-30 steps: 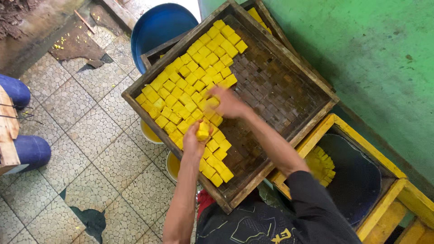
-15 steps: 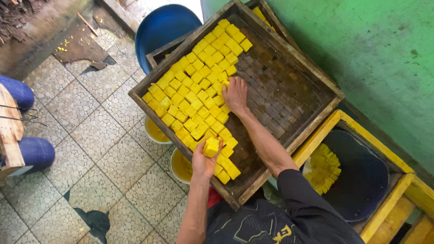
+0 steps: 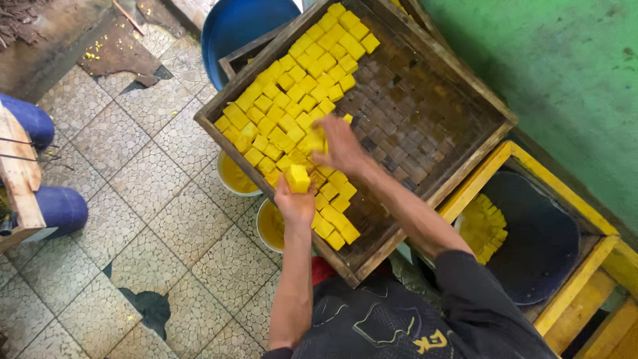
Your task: The person picks up yellow tofu cubes from a woven bamboo draining tray and places them by hand into a bucket set beside the tray, gathering small stacks in one hand before dropping them in, gradually emptying the tray.
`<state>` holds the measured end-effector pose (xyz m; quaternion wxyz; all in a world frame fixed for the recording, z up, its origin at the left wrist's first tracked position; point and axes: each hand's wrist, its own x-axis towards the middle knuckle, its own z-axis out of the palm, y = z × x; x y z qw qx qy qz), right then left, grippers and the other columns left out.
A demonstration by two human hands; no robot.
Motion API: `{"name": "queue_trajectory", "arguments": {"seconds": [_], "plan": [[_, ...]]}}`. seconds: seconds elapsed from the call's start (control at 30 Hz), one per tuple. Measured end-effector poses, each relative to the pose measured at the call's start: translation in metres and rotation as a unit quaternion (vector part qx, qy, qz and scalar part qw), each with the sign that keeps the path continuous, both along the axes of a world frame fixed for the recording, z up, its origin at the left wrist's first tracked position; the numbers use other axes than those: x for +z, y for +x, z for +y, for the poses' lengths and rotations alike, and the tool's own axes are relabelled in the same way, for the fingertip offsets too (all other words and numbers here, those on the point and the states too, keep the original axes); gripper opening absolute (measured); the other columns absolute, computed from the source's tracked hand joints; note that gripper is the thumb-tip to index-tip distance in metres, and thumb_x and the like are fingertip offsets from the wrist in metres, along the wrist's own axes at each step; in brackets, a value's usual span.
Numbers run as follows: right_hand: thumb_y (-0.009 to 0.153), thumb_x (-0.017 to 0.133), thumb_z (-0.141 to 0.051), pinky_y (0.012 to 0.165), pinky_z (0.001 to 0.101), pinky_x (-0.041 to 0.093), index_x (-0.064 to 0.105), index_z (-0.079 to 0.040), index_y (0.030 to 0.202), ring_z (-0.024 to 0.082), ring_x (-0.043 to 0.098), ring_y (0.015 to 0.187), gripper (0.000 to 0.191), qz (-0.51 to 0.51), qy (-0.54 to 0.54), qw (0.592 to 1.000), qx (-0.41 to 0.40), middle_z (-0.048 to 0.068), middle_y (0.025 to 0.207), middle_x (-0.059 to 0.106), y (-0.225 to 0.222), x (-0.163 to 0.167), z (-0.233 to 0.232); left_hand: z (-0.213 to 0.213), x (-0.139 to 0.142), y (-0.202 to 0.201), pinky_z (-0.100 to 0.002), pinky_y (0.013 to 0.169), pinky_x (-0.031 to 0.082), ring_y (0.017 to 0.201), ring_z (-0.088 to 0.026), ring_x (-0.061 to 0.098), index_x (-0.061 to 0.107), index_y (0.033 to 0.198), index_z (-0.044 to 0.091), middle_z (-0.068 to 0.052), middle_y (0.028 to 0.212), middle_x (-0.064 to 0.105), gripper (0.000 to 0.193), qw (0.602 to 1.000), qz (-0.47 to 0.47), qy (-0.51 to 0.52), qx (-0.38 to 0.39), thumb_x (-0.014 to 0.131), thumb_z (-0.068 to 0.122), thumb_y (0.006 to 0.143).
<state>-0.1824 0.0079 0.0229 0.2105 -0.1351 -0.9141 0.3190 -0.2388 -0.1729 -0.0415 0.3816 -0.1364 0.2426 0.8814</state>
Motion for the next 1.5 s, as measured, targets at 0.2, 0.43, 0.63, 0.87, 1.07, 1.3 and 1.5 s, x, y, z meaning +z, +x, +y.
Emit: {"name": "queue_trajectory", "arguments": {"seconds": [0.2,0.43,0.63,0.87,1.07,1.3,1.5], "plan": [[0.075,0.086,-0.041,0.095,0.0420,0.054,0.059,-0.018,0.132,0.033,0.066,0.109,0.067,-0.088,-0.137,0.986,-0.017,0.015,0.122,0.061,0.069,0.060,-0.086,0.003,0.035,0.010,-0.048,0.095,0.054,0.114,-0.034,0.063,0.051,0.141,0.004,-0.017,0.129,0.063,0.071,0.997,-0.036,-0.061,0.030,0.047,0.059,0.097],[0.100,0.075,-0.035,0.107,0.0414,0.049,0.010,-0.007,0.165,0.034,0.055,0.134,0.096,0.078,-0.317,0.924,-0.201,0.022,0.158,0.043,0.185,0.021,-0.086,0.043,0.057,0.122,-0.041,0.133,0.026,0.159,-0.027,0.032,0.026,0.164,0.004,-0.013,0.171,0.031,0.077,0.897,0.290,0.052,-0.330,0.029,0.058,0.109],[0.097,0.066,-0.022,0.068,0.0402,0.060,0.038,-0.014,0.153,0.023,0.069,0.089,0.063,0.304,-0.613,0.637,-0.355,0.009,0.117,0.065,0.368,-0.045,-0.042,0.071,0.056,0.193,-0.040,0.131,0.019,0.160,-0.025,0.026,0.034,0.160,-0.002,-0.014,0.169,0.032,0.060,0.735,0.520,0.041,-0.433,0.053,0.029,0.113],[0.098,0.062,-0.038,0.072,0.0450,0.057,0.010,-0.006,0.162,0.039,0.069,0.078,0.089,-0.326,-0.433,0.721,-0.432,0.024,0.098,0.068,0.426,-0.136,0.020,0.060,0.044,0.183,-0.038,0.113,0.047,0.131,-0.022,0.060,0.056,0.144,0.000,-0.012,0.141,0.063,0.040,0.809,0.441,-0.121,-0.370,0.056,0.020,0.109],[0.081,0.076,-0.024,0.085,0.0505,0.056,-0.001,0.010,0.160,0.045,0.069,0.099,0.115,-0.504,-0.256,0.788,-0.243,0.032,0.111,0.071,0.386,-0.174,0.020,0.028,0.035,0.136,-0.037,0.107,0.051,0.123,-0.023,0.064,0.057,0.139,0.000,-0.013,0.134,0.066,0.037,0.840,0.428,-0.175,-0.282,0.061,0.015,0.105],[0.092,0.075,-0.030,0.075,0.0425,0.055,0.068,-0.005,0.110,0.028,0.067,0.086,0.032,-0.217,-0.088,0.832,-0.503,0.014,0.098,0.071,0.369,-0.091,0.051,0.000,0.038,0.037,-0.044,0.109,0.048,0.124,-0.030,0.062,0.065,0.132,0.008,-0.011,0.128,0.069,0.031,0.554,0.695,-0.418,-0.188,0.065,0.006,0.101],[0.101,0.072,-0.021,0.082,0.0352,0.059,0.073,-0.013,0.108,0.020,0.072,0.092,0.011,0.058,-0.103,0.947,-0.297,0.006,0.103,0.073,0.211,-0.014,-0.066,0.035,0.031,0.017,-0.064,0.118,0.015,0.143,-0.036,0.044,0.071,0.127,0.010,-0.005,0.140,0.064,0.051,0.201,0.931,-0.246,-0.181,0.064,0.003,0.076]]}}
